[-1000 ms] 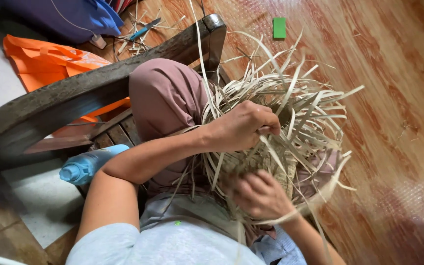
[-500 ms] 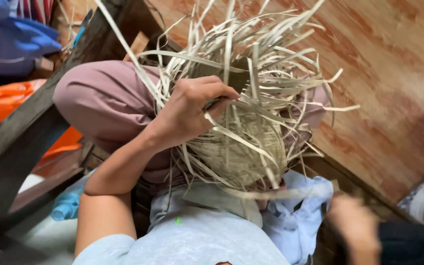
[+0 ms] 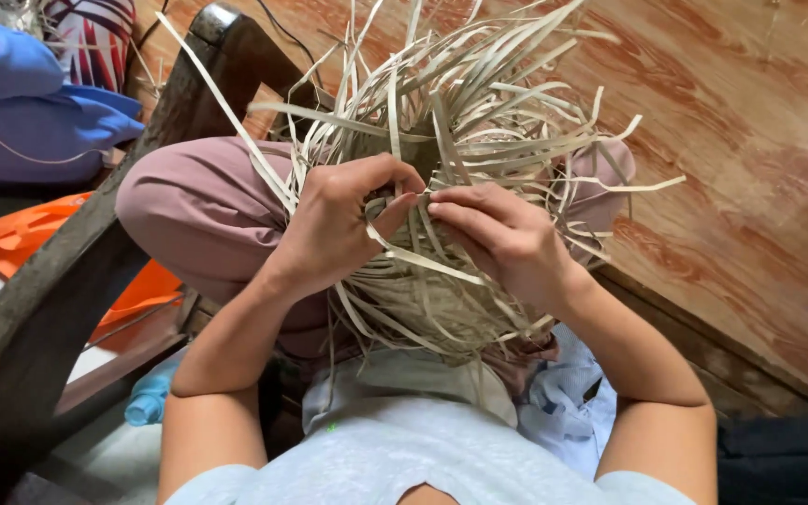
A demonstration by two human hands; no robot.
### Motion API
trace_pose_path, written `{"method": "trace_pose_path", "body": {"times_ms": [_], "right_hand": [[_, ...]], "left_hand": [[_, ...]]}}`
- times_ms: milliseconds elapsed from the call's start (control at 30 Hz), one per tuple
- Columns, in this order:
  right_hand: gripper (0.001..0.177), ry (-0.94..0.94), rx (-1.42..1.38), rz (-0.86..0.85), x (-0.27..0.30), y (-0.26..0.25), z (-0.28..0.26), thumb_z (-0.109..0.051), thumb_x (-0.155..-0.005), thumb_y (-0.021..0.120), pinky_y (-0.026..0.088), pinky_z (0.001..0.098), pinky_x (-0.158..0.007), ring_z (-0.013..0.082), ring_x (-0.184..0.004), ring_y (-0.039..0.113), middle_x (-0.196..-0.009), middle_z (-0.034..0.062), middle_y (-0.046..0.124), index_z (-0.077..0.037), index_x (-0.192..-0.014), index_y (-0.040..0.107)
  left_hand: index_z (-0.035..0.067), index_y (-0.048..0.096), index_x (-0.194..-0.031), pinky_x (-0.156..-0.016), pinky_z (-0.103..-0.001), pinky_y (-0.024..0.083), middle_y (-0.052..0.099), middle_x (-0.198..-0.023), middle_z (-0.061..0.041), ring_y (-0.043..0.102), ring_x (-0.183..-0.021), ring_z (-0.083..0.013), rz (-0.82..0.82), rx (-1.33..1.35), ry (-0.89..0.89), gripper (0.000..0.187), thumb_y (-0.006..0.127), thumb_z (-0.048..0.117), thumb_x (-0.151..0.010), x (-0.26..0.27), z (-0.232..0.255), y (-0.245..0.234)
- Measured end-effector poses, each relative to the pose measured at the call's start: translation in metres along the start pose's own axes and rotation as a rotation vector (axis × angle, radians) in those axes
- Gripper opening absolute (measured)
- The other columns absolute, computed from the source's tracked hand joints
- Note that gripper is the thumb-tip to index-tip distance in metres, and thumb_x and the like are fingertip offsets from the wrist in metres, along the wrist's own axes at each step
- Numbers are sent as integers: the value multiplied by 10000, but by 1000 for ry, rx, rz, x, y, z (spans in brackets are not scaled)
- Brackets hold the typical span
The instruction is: Weaving a hat by hand using dried plant fibers
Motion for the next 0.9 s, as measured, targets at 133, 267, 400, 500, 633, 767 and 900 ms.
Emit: {"method": "trace_pose_path", "body": {"times_ms": [133, 267, 400, 500, 633, 767, 900], "right_hand": [[101, -274, 108, 152, 3, -2, -9, -11, -804, 537, 487, 336, -585, 283, -671, 593, -820, 188, 595, 40, -825, 621], [175, -580, 319, 259, 17, 0, -25, -18, -817, 485, 483, 280, -536, 236, -565, 586, -737, 174, 611, 23, -720, 625], [193, -632, 350, 289, 12, -3, -32, 0, -813, 467, 477, 271, -516, 218, -547, 584, -725, 165, 614, 15, -705, 626], [228, -627, 295, 255, 13, -2, -27, -24, -839, 413, 478, 288, -525, 228, -564, 593, -731, 171, 611, 22, -712, 596], [279, -520, 180, 279, 22, 4, -1, -82, -867, 375, 478, 292, -514, 219, -552, 588, -705, 136, 608, 17, -732, 599], [159, -73, -63, 165, 8, -7, 22, 19, -812, 451, 478, 361, -586, 300, -642, 587, -753, 114, 597, -9, -876, 594], [123, 149, -60, 109, 0, -7, 31, -16, -819, 484, 468, 318, -595, 258, -614, 590, -679, 53, 601, -63, -885, 576]], "left_hand": [[52, 558, -787, -502, -268, 446, 527, -612, -51, 522, -556, -158, -14, 66, -65, 104, 576, -23, -718, -4, -5, 4], [31, 503, -784, -456, -275, 421, 500, -605, -86, 498, -521, -194, 15, 47, -50, 68, 530, -20, -748, -7, -1, 8], [17, 493, -810, -451, -292, 427, 491, -607, -105, 512, -516, -224, 30, -75, -12, 62, 487, -24, -765, -3, 13, 12], [32, 488, -812, -482, -279, 437, 477, -598, -84, 501, -517, -209, 76, -234, 59, 87, 474, -40, -765, 0, 21, 14], [25, 485, -821, -497, -293, 447, 477, -616, -88, 517, -545, -231, 101, -292, 118, 85, 464, -43, -775, 2, 21, 16], [27, 513, -817, -524, -285, 450, 496, -638, -81, 517, -572, -216, 75, -286, 171, 105, 461, -58, -782, 1, 26, 15], [34, 514, -816, -520, -270, 440, 523, -632, -79, 533, -575, -213, 55, -256, 151, 105, 520, -52, -756, 3, 22, 14]]}}
Point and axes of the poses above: each hand's wrist, its own x-axis away from the middle knuckle, its own y-axis out of the palm, z = x × y, the point moved 8 cm from there along -x, towards the middle knuckle
